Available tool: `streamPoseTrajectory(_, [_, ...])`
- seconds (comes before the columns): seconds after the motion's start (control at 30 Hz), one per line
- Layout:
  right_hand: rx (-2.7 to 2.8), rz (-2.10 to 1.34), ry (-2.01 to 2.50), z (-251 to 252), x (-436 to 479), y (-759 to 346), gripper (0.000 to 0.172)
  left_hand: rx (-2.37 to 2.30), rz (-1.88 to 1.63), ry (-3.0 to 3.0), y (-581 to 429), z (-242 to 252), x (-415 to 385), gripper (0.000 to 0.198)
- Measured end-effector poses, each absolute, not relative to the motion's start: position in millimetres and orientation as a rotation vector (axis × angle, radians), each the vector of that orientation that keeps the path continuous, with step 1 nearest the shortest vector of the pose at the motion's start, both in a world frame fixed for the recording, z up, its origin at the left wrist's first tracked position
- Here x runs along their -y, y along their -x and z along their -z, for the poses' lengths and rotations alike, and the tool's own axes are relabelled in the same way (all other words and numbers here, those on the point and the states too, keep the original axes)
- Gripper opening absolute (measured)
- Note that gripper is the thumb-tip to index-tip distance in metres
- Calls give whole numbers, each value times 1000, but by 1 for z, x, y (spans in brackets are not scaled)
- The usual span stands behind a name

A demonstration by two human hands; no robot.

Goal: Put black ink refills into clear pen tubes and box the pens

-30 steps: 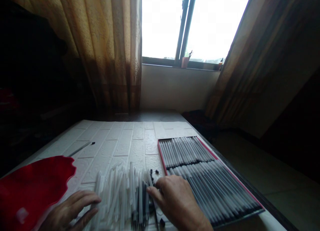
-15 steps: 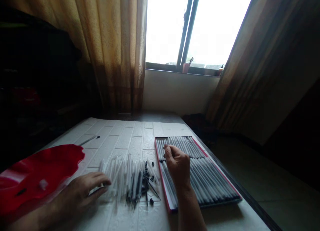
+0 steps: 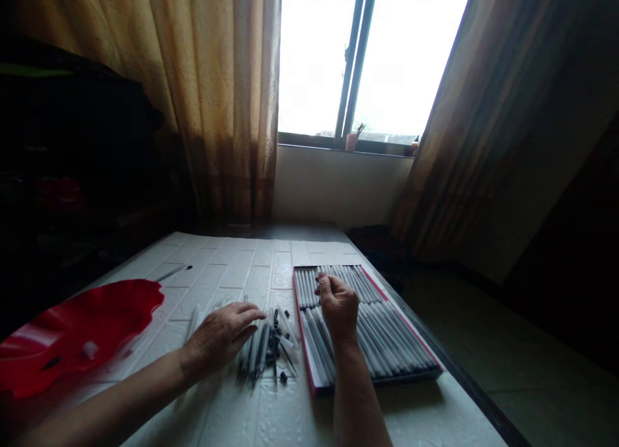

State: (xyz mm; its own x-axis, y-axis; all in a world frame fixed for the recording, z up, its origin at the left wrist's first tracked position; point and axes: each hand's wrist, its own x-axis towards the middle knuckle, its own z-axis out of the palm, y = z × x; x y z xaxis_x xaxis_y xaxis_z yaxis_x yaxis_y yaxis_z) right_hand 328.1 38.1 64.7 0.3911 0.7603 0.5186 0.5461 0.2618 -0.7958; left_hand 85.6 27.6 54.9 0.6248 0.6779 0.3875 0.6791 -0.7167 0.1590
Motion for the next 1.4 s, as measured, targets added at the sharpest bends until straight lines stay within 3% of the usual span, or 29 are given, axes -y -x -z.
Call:
streamPoseTrajectory(0.13, [1349,-244,1528,-76,-36,-344,55,1157,722,2791,-46,-39,-25,28])
streamPoseTrajectory(0.4, [1822,-217,2070,-86,-9,-353,12,1050,889,2724,5,-19,-21,25])
streamPoseTrajectory(0.83, [2002,93,2509,-90,14,-313,18,824,933,2575,24,8,-36,28])
streamPoseTrajectory(1.1, [1984,145,2539,-96,9,-302,24,955,855,2600,29,15,-36,49])
streamPoseTrajectory(1.27, [1995,182,2383,-113,8,-283,21,1092,887,2620,37,33,-40,51])
streamPoseTrajectory(1.4, [2162,24,1966,-102,4,-234,20,1143,1027,2716,37,33,-35,51])
